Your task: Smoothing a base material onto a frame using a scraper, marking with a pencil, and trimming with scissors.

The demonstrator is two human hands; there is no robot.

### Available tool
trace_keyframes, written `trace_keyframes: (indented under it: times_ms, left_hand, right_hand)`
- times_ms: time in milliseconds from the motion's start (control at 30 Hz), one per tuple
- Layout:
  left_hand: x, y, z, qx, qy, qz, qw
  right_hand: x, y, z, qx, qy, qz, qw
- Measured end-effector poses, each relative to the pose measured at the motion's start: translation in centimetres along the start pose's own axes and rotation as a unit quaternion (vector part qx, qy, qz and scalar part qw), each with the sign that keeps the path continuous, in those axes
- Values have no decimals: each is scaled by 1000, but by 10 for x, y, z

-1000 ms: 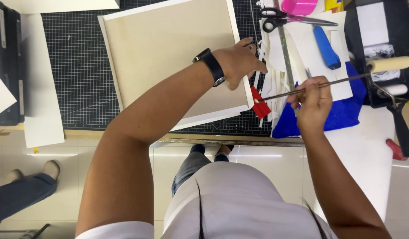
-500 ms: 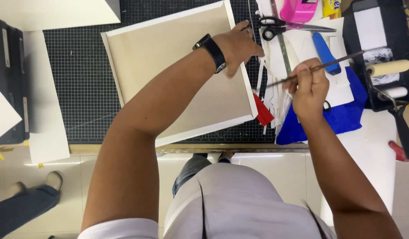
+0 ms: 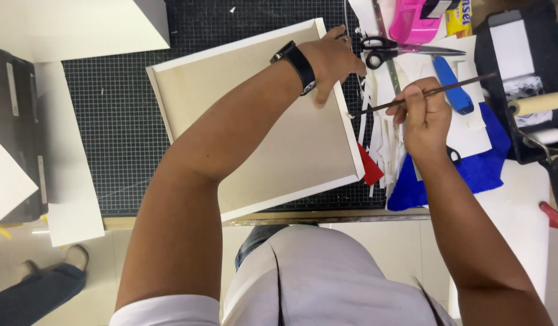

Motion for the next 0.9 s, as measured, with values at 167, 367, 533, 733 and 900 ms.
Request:
trace_keyframes:
  times_ms: [167,367,533,733,900]
  left_hand:
    - [-3,-21,-5,-2,-7,-14,1000]
    - [5,-36,-10,-11,-5,7,1000]
    - [11,-53,-14,-9,18,9,1000]
    - [14,-58,-12,-17,11,19,1000]
    - [8,-65,-14,-52,40,30,997]
  right_hand:
    - [8,-6,8,-54,-70,1,996]
    - [33,-27,20,-120,-62,-93,986]
    - [6,-29,34,-217,-154,-131,955]
    - [9,-25,25,-117,-68,-135,982]
    - [-5,-2,5,-163,-139,35,976]
Point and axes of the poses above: each hand's wrist, its own x-axis towards the middle knuckle, its own z-axis out of the palm, y = z × x, the point moved 7 cm from there along x, towards the middle knuckle, and after that the axes turned 11 degrees about -y, right-handed, at the moved point
